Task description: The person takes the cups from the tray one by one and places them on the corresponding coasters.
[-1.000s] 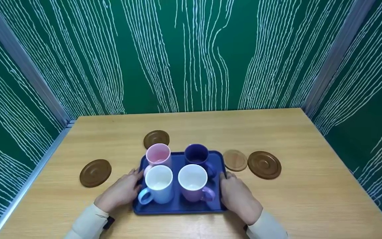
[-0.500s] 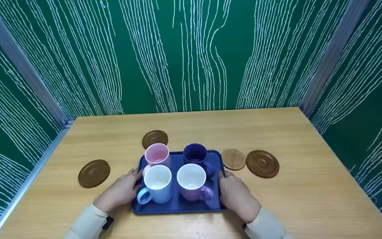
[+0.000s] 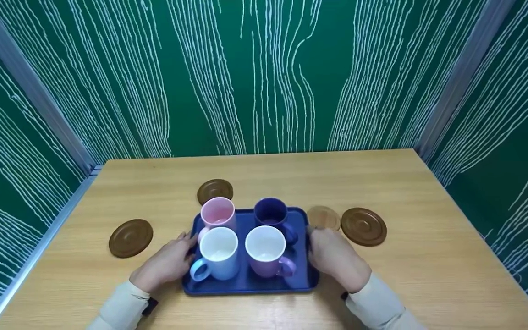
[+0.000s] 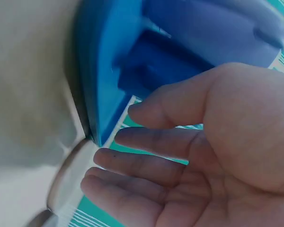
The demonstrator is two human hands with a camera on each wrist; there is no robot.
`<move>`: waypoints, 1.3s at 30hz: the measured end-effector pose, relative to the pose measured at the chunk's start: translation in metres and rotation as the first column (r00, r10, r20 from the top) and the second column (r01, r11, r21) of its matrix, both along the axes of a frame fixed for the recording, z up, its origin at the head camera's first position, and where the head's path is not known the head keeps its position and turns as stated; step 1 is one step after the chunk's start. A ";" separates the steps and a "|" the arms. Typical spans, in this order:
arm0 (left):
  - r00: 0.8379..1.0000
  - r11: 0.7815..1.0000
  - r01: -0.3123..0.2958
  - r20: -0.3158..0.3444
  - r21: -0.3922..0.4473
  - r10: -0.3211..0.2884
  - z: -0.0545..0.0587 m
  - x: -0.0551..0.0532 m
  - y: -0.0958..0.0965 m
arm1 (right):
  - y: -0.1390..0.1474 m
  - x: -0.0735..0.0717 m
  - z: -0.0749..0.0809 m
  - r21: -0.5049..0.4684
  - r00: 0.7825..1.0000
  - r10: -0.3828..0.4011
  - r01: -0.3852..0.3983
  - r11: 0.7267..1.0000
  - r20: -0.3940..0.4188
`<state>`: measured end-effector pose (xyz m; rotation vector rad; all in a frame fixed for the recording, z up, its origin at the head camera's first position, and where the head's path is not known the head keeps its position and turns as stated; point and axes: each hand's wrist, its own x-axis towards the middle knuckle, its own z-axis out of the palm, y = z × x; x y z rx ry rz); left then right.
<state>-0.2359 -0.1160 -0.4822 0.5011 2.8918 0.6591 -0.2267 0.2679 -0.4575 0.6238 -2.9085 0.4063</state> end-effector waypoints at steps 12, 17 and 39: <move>1.000 1.000 0.003 -0.021 0.000 -0.003 0.000 -0.001 -0.001 | 0.020 -0.027 0.034 0.056 0.995 -0.078 0.074 0.996 0.057; 0.999 1.000 0.014 -0.042 -0.003 -0.014 0.001 0.001 -0.002 | 0.026 -0.034 0.028 0.051 0.995 -0.058 0.054 0.997 0.076; 1.000 1.000 0.000 -0.024 0.004 0.001 0.001 0.002 0.000 | 0.031 -0.059 -0.008 0.065 0.975 -0.036 0.022 0.998 0.218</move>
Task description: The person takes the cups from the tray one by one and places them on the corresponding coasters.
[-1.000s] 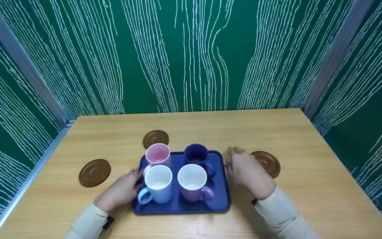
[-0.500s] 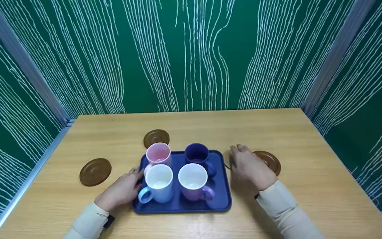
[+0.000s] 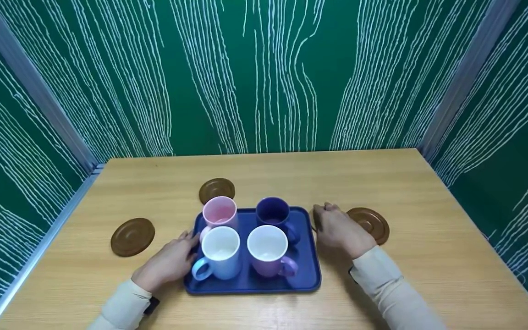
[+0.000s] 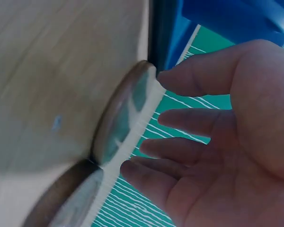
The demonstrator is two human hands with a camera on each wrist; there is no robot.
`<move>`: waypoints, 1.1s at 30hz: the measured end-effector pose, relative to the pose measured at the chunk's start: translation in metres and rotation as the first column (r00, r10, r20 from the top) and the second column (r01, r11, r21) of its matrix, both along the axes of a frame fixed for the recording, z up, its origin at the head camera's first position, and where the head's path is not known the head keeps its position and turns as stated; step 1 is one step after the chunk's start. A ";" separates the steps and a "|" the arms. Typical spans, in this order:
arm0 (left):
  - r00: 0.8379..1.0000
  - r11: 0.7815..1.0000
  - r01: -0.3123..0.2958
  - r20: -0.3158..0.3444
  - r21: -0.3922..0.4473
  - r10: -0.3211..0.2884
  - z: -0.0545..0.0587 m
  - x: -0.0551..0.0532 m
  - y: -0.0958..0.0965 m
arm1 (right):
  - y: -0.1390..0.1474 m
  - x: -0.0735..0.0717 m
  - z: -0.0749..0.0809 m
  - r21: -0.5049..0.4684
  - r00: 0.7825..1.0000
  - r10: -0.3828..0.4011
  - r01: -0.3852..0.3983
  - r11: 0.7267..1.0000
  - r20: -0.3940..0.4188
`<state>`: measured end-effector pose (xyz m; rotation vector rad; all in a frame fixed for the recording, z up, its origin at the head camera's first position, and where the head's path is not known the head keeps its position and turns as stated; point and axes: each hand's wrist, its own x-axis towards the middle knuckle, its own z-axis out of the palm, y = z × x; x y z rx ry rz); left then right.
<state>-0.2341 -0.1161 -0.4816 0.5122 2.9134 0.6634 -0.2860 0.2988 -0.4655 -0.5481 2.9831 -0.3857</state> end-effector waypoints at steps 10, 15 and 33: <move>0.999 1.000 0.028 -0.045 -0.014 -0.029 0.000 0.001 0.001 | 0.001 -0.005 -0.010 0.004 1.000 0.008 -0.008 1.000 -0.017; 0.999 1.000 0.020 -0.030 -0.010 -0.020 0.001 0.000 0.000 | 0.001 -0.006 -0.010 -0.002 0.999 0.034 -0.034 0.999 -0.034; 0.999 1.000 0.019 -0.045 -0.022 -0.020 0.002 0.001 0.000 | 0.000 -0.013 -0.008 -0.021 0.993 0.092 -0.094 0.995 -0.071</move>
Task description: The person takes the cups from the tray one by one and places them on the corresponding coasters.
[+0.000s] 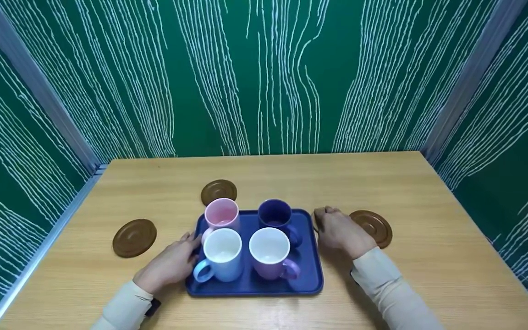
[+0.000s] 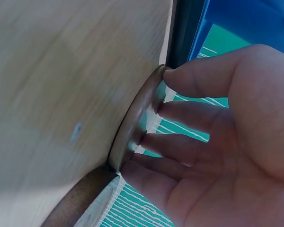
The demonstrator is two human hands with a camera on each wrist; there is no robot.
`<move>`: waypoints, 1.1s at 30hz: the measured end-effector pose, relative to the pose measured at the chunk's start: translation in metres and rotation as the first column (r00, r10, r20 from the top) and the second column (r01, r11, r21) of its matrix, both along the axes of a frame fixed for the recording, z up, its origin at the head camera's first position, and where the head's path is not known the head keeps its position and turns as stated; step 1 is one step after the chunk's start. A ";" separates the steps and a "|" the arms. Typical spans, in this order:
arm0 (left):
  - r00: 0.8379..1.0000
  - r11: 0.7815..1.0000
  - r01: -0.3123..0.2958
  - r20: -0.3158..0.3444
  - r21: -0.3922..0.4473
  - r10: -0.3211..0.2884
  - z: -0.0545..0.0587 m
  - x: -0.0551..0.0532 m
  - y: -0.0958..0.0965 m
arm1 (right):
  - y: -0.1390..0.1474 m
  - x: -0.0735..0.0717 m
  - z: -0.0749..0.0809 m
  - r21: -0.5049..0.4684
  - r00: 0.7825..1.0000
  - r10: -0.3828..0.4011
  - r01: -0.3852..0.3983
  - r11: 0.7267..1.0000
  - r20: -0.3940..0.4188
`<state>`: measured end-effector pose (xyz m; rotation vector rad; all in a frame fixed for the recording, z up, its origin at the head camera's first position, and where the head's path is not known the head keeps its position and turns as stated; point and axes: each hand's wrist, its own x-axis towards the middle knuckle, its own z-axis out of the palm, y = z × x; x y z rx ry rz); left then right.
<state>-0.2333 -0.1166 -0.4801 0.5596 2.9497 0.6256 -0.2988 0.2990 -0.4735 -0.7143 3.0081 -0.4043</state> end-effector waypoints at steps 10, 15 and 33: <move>1.000 1.000 0.016 -0.027 -0.001 -0.016 -0.001 0.000 0.001 | 0.003 -0.009 -0.003 -0.008 1.000 0.006 -0.006 1.000 -0.016; 1.000 1.000 0.014 -0.025 -0.007 -0.014 -0.001 0.000 0.000 | 0.004 -0.016 -0.002 0.000 1.000 -0.019 0.019 1.000 0.020; 1.000 1.000 0.011 -0.010 -0.017 -0.011 0.000 -0.001 0.001 | 0.006 -0.039 0.004 0.006 0.999 -0.024 0.024 1.000 0.035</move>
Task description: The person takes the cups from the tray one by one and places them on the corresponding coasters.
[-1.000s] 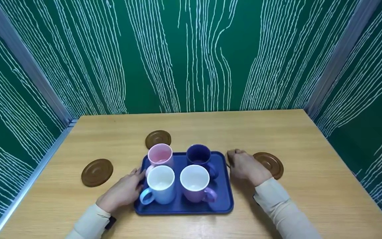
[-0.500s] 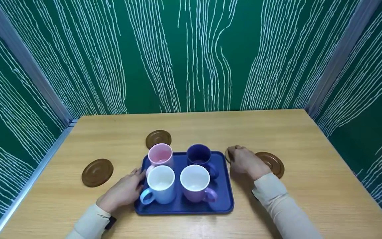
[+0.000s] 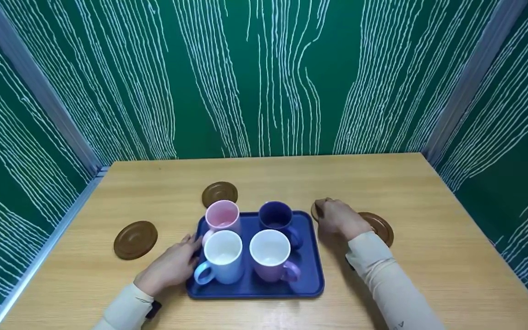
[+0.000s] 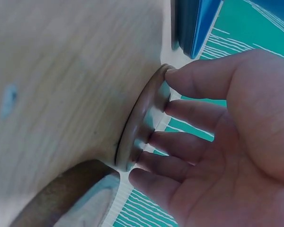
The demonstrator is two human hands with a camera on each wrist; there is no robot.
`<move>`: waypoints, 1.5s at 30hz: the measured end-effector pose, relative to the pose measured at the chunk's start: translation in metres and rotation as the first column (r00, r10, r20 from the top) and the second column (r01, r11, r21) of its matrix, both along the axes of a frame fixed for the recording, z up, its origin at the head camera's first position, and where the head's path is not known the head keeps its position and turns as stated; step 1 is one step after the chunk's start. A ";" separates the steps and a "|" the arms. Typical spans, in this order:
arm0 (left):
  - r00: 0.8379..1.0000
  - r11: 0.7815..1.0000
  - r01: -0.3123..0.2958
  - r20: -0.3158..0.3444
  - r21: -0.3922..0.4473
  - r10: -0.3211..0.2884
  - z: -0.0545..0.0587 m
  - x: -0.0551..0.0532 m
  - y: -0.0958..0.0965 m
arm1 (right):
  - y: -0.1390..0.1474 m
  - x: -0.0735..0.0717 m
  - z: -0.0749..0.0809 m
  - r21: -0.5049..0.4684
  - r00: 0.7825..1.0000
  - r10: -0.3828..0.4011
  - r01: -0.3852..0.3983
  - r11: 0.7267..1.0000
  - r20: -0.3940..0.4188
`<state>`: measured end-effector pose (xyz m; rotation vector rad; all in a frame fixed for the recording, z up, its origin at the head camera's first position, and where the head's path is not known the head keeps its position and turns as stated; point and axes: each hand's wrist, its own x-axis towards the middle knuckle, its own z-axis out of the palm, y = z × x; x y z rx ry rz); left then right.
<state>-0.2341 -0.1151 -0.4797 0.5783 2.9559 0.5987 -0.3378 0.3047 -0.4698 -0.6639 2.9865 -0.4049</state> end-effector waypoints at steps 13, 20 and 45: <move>1.000 1.000 -0.001 0.002 0.001 0.001 0.000 0.000 0.000 | 0.000 -0.013 0.001 -0.010 0.999 -0.001 0.002 1.000 0.038; 1.000 1.000 -0.006 0.009 0.003 0.006 -0.003 -0.001 -0.001 | 0.000 -0.018 0.002 -0.007 0.998 -0.024 0.025 1.000 0.063; 1.000 1.000 -0.014 -0.007 0.012 0.014 -0.002 -0.002 -0.002 | -0.008 -0.047 0.005 0.028 0.984 -0.071 0.067 0.997 0.162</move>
